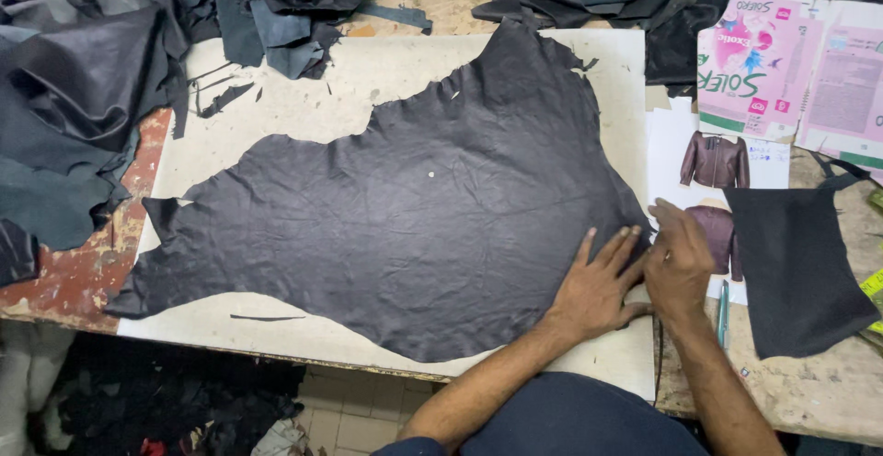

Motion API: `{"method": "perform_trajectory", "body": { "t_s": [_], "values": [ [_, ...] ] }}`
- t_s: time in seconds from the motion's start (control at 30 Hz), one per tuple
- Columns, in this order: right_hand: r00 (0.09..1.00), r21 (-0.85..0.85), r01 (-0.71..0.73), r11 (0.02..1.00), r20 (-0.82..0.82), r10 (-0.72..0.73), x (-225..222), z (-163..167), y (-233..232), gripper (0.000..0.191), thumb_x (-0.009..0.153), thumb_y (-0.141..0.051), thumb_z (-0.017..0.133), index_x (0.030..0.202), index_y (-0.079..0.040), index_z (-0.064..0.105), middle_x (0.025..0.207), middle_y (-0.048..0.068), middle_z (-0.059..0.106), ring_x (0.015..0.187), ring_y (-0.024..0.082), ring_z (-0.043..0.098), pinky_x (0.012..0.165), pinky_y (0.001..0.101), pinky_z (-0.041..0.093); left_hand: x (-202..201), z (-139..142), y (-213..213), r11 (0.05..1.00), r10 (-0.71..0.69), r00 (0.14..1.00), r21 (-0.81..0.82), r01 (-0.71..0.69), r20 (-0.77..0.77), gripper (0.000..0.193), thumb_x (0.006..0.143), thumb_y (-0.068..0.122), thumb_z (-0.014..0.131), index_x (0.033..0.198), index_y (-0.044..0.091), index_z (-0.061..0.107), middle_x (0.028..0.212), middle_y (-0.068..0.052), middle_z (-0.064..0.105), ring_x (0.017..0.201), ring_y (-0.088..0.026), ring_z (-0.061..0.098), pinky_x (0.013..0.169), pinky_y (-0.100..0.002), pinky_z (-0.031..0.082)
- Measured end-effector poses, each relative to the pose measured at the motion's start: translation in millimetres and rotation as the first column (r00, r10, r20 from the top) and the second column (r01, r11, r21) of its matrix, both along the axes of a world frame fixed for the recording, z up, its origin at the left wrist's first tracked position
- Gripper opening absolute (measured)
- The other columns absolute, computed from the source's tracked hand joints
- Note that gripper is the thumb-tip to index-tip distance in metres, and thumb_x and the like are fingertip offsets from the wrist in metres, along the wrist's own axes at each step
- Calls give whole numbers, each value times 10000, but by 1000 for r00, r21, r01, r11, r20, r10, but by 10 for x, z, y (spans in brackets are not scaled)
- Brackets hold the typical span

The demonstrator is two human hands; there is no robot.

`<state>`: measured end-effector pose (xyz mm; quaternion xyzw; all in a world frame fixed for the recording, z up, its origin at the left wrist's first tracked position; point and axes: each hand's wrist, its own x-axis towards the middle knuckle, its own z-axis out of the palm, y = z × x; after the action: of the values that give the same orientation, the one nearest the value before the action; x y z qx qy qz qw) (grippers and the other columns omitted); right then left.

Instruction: The person places a paper pattern on a large piece of black fabric, aligns it, and cuts along the pattern's edges using a rotary cutter. They then remove the cut piece and set it aside, repeating the process with another fabric piece.

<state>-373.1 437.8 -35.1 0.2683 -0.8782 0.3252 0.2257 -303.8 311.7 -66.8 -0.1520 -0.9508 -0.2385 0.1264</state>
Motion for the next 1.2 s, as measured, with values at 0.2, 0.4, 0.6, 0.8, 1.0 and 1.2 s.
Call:
{"method": "perform_trajectory", "body": {
  "t_s": [0.2,0.4,0.6,0.8,1.0,1.2],
  "values": [
    [908,76,-351,933,271,319,262,-72,-526,452,935,-110,631,1383,-52,609,1504,181,559,1402,363,503,1147,445,400,37,-219,-619,936,-104,990,-346,66,-94,667,1084,487,493,1660,177,360,1746,-52,323,1640,-203,303,1401,-441,186],
    [971,480,-237,845,101,216,39,-444,-508,780,917,-553,505,1597,-181,423,1693,185,363,1556,408,338,1264,590,278,694,-30,-2650,945,228,974,-244,-219,7,816,986,644,458,1637,180,292,1729,-90,242,1611,-259,235,1314,-518,186],
    [959,348,-277,896,45,279,-143,-1000,-554,791,941,-630,477,1590,-185,396,1662,273,325,1543,463,265,1251,624,250,1775,214,-4616,675,709,704,-323,-664,34,810,990,645,489,1646,229,260,1731,-68,186,1596,-245,183,1281,-516,120],
    [937,202,-348,915,119,330,-200,-1324,-649,778,955,-617,454,1578,-155,380,1685,344,257,1546,534,234,1192,655,244,2305,523,-5723,360,929,370,-256,-897,10,724,1037,576,427,1642,212,266,1728,-71,184,1586,-269,170,1255,-524,122],
    [973,555,-229,799,104,207,-215,-951,-744,865,841,-598,472,1593,-188,347,1683,209,245,1526,411,237,1222,608,223,2178,457,-6114,218,972,235,-311,-925,-18,670,1066,537,369,1643,206,291,1665,-178,303,1535,-372,275,1235,-556,180],
    [946,457,-321,830,202,255,-155,-249,-839,800,874,-499,594,1543,-151,330,1625,200,226,1493,406,194,1185,558,131,2047,695,-5715,302,853,400,-308,-902,-334,578,1131,493,405,1521,82,522,1472,-249,522,1392,-456,469,1219,-604,350]
  ]
}}
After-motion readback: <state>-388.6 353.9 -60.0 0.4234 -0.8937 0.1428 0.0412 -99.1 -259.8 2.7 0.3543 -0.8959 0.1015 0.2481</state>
